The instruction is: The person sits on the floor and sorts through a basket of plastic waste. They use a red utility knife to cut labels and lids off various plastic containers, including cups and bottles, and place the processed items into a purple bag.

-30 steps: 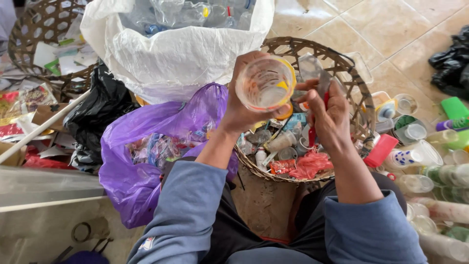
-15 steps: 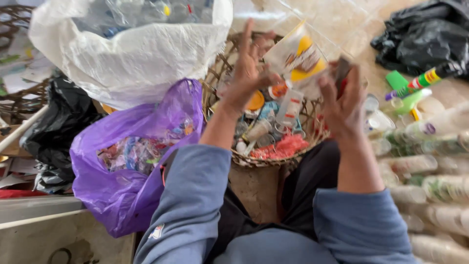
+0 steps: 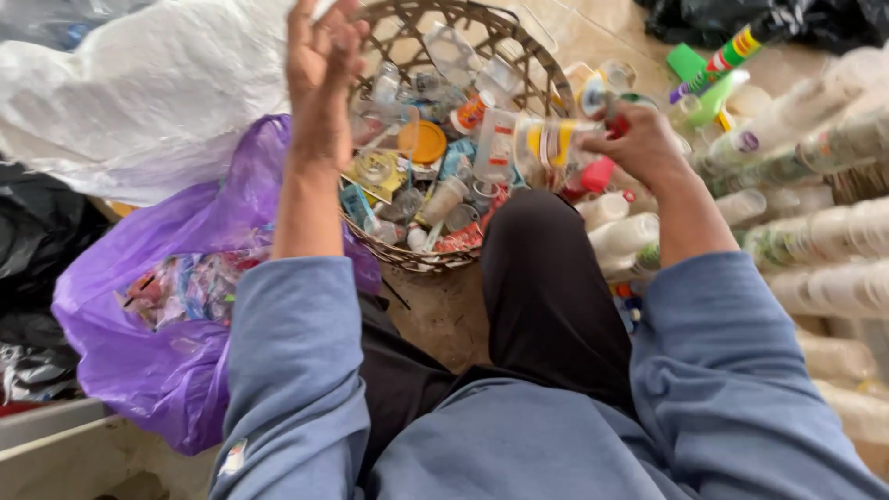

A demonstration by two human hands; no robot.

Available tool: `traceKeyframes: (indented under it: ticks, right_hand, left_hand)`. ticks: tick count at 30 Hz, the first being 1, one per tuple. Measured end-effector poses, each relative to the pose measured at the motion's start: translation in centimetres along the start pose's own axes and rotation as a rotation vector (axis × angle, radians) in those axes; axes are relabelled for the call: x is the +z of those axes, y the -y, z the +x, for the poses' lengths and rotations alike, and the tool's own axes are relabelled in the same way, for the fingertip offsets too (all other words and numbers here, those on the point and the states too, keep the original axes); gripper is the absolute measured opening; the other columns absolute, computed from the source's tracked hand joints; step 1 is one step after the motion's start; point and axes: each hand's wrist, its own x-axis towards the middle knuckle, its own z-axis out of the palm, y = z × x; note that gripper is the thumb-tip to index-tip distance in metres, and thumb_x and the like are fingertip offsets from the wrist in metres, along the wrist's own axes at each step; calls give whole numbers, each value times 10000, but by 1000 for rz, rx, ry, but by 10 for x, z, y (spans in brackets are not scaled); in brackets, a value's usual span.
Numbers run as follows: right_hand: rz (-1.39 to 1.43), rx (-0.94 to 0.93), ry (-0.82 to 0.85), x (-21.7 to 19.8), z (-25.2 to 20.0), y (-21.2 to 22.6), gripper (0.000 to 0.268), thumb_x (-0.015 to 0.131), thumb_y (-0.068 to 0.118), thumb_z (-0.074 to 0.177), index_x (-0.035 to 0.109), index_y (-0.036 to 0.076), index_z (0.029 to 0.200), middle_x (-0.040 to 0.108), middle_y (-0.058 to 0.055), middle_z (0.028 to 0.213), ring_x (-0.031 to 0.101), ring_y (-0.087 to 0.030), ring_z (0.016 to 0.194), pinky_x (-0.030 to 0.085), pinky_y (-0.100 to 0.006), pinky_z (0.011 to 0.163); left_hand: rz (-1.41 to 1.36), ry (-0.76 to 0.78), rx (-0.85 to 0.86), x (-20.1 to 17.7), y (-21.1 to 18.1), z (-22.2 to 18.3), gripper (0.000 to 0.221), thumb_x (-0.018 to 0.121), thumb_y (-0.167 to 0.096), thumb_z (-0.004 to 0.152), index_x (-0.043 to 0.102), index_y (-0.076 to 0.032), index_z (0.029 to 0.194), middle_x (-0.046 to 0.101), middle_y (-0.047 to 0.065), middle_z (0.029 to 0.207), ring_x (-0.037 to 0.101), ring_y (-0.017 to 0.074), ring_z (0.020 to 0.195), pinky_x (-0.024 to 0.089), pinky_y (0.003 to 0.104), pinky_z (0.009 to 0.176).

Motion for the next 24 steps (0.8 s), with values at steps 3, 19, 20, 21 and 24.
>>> traceKeyframes:
  ticks: [3, 19, 20, 21, 24]
  right_hand:
    - [-69, -22, 8, -7, -11, -22, 459, 924, 181, 770, 749, 77, 1181, 709, -102, 879, 603, -212, 686, 509, -359, 661]
    - [-680, 303, -326, -122, -133, -110, 572, 998, 459, 775, 796, 64, 1136, 775, -128, 832, 705, -251, 623, 577, -433, 624]
    - [-679, 316, -330, -117, -137, -115, 572, 998, 459, 775, 796, 64, 1136, 775, -128, 832, 705, -251, 623, 577, -433, 624]
    - [-629, 371, -302, -112, -142, -120, 567, 990, 396, 707, 788, 141, 1172, 756, -70, 901, 694, -259, 725, 551, -459, 681]
    - [-534, 468, -276, -95, -152, -130, 621, 989, 294, 638, 770, 179, 1208, 744, -38, 973, 687, -276, 808, 537, -487, 723]
  left_hand:
    - [-24, 62, 30, -5, -3, -5, 608, 737, -463, 1089, 409, -258, 1558, 531, 227, 1543, 522, 347, 1304, 519, 470, 1019]
    - [230, 306, 43, -34, -35, -8, 658, 406, -604, 1187, 387, -62, 1559, 376, 223, 1570, 313, 331, 1510, 281, 552, 1289]
    - [224, 318, 42, -30, -34, -8, 658, 406, -604, 1187, 387, -62, 1559, 376, 223, 1570, 313, 331, 1510, 281, 552, 1289]
    - [247, 310, 25, -27, -33, -7, 666, 420, -627, 1175, 405, -71, 1542, 385, 207, 1555, 320, 324, 1502, 289, 549, 1289]
    - [274, 330, 13, -23, -30, -7, 734, 429, -689, 1153, 398, -65, 1539, 375, 216, 1543, 310, 341, 1491, 289, 556, 1279]
